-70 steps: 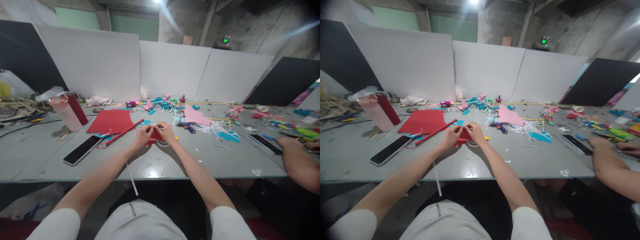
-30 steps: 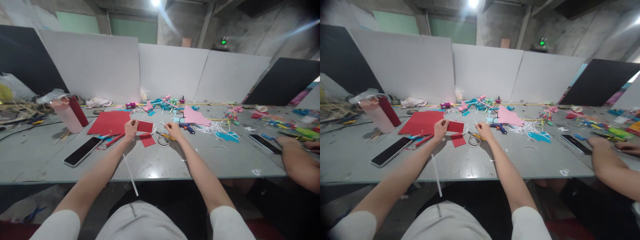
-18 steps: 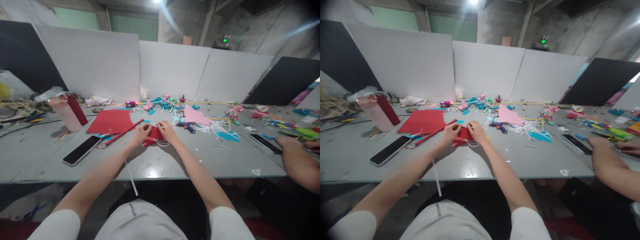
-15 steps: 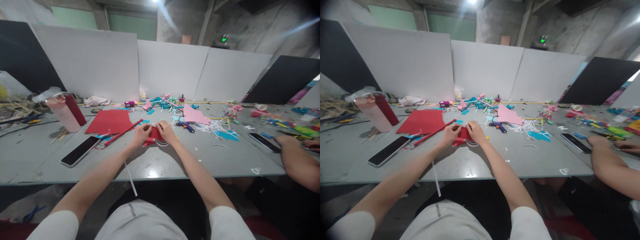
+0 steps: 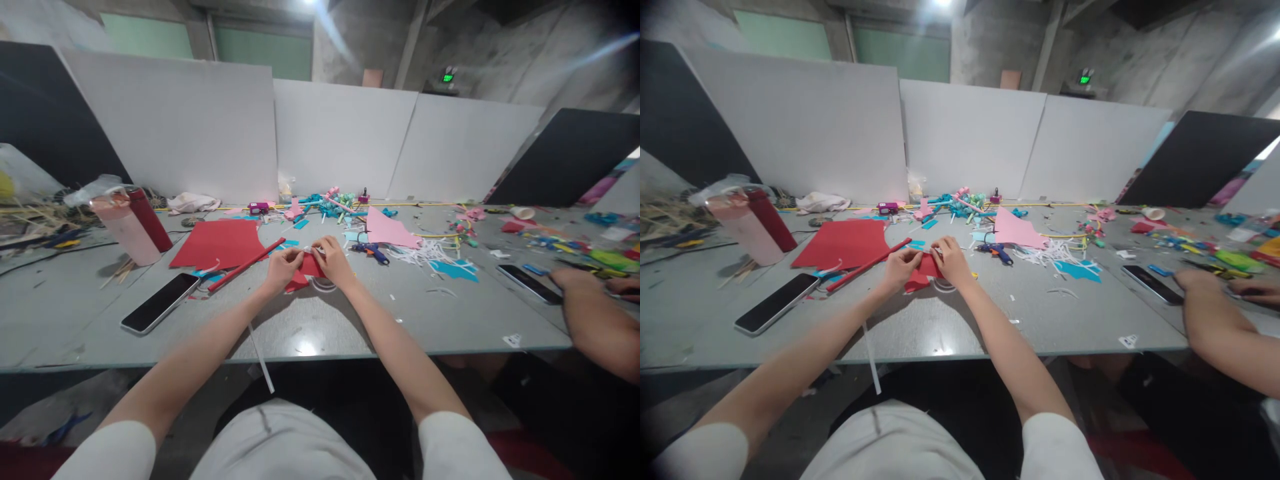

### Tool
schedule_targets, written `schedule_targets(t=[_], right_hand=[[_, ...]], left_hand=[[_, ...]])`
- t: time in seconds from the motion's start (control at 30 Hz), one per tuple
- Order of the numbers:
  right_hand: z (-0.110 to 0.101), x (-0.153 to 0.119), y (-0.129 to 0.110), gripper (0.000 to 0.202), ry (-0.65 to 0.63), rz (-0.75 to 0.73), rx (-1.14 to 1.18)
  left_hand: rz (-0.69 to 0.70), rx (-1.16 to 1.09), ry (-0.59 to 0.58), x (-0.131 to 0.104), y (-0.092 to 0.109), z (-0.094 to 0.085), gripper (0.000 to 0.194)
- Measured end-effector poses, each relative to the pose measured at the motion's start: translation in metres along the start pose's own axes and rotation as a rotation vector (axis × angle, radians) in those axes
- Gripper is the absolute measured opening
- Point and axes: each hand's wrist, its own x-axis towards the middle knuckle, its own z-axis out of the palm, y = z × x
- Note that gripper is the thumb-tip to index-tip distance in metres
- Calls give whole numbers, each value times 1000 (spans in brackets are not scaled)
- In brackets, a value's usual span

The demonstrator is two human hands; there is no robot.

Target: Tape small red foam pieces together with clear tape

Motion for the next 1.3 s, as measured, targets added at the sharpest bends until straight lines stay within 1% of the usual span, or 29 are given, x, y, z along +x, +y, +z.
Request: schedule_targets(t=[0.1, 0.2, 0.33, 0.47, 0.63, 0.87, 1.07, 1.3], right_hand=[[-3, -1, -6, 21, 16, -56, 18], [-7, -2, -11, 25, -19, -116, 3], [-7, -3, -17, 27, -55, -136, -31], [1, -4, -19, 30, -64, -122, 0], [8, -3, -15, 28, -85, -86, 57], [9, -5, -11, 22, -58, -43, 123], [8, -5, -11, 23, -81, -8, 143], [9, -4, -13, 18, -87, -5, 147]], left_hand=[[17, 24, 17, -1, 3, -1, 36], [55, 57, 32, -3, 8, -2, 32], [90, 113, 47, -5, 12, -4, 29], [110, 156, 64, -5, 12, -5, 26], [109, 193, 30, -6, 8, -6, 23], [153, 231, -13, -8, 7, -7, 22], [160, 250, -33, -8, 9, -8, 24], [175, 255, -61, -7, 5, -9, 19]])
